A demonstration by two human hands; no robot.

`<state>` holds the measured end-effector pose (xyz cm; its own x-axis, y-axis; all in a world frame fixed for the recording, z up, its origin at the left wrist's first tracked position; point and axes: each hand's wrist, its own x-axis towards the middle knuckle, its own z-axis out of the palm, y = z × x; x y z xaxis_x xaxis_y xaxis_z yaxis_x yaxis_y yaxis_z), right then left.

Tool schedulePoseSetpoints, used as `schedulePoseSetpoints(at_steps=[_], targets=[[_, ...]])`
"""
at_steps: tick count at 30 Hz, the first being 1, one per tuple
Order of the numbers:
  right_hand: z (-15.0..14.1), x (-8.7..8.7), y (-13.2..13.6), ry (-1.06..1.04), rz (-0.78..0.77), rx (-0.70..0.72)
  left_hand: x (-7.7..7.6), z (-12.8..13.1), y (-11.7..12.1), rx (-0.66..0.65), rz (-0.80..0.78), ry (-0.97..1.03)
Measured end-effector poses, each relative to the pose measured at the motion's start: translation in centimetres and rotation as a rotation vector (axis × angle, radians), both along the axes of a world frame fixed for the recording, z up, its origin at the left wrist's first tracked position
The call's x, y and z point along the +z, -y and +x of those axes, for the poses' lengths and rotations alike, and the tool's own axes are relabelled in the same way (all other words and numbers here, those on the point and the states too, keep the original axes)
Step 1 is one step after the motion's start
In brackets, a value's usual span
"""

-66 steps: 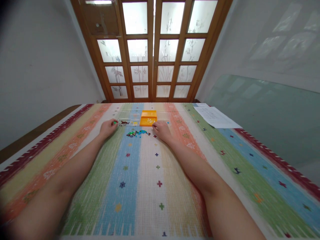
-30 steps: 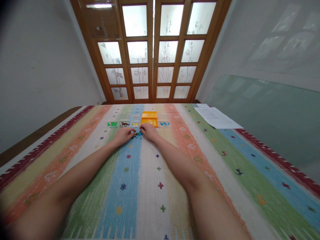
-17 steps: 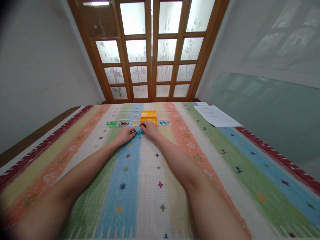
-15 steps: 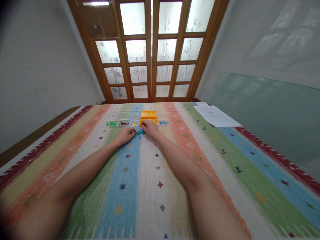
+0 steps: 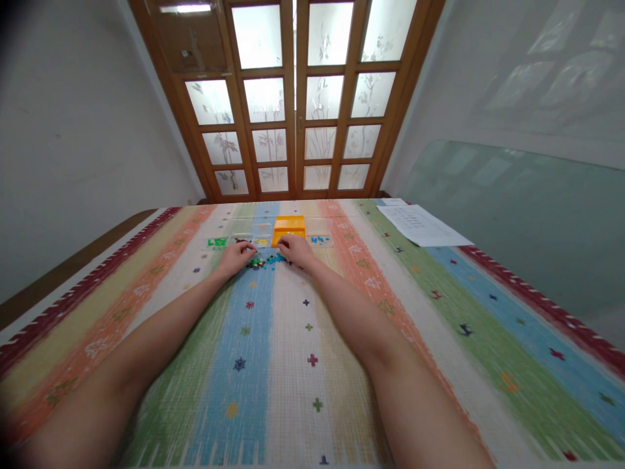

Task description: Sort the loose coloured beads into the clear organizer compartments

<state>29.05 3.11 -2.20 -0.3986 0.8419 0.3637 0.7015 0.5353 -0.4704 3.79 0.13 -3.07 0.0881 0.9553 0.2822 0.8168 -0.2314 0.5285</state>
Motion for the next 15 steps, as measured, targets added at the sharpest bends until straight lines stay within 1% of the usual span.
schedulePoseSetpoints(at_steps=[4,9,15], targets=[[-0.3,-0.7,0.1,0.031,0.025,0.029,-0.3,-1.0,-0.8,0.073,0.010,0.060],[-1.1,-1.5,0.3,0.071,0.058,0.072,-0.1,-1.9,-1.3,0.149,0.060,0.085],[-2.7,-1.4,1.2,0.118,0.123,0.124,0.2,-3.0,-1.5,0.254,0.094,0.038]])
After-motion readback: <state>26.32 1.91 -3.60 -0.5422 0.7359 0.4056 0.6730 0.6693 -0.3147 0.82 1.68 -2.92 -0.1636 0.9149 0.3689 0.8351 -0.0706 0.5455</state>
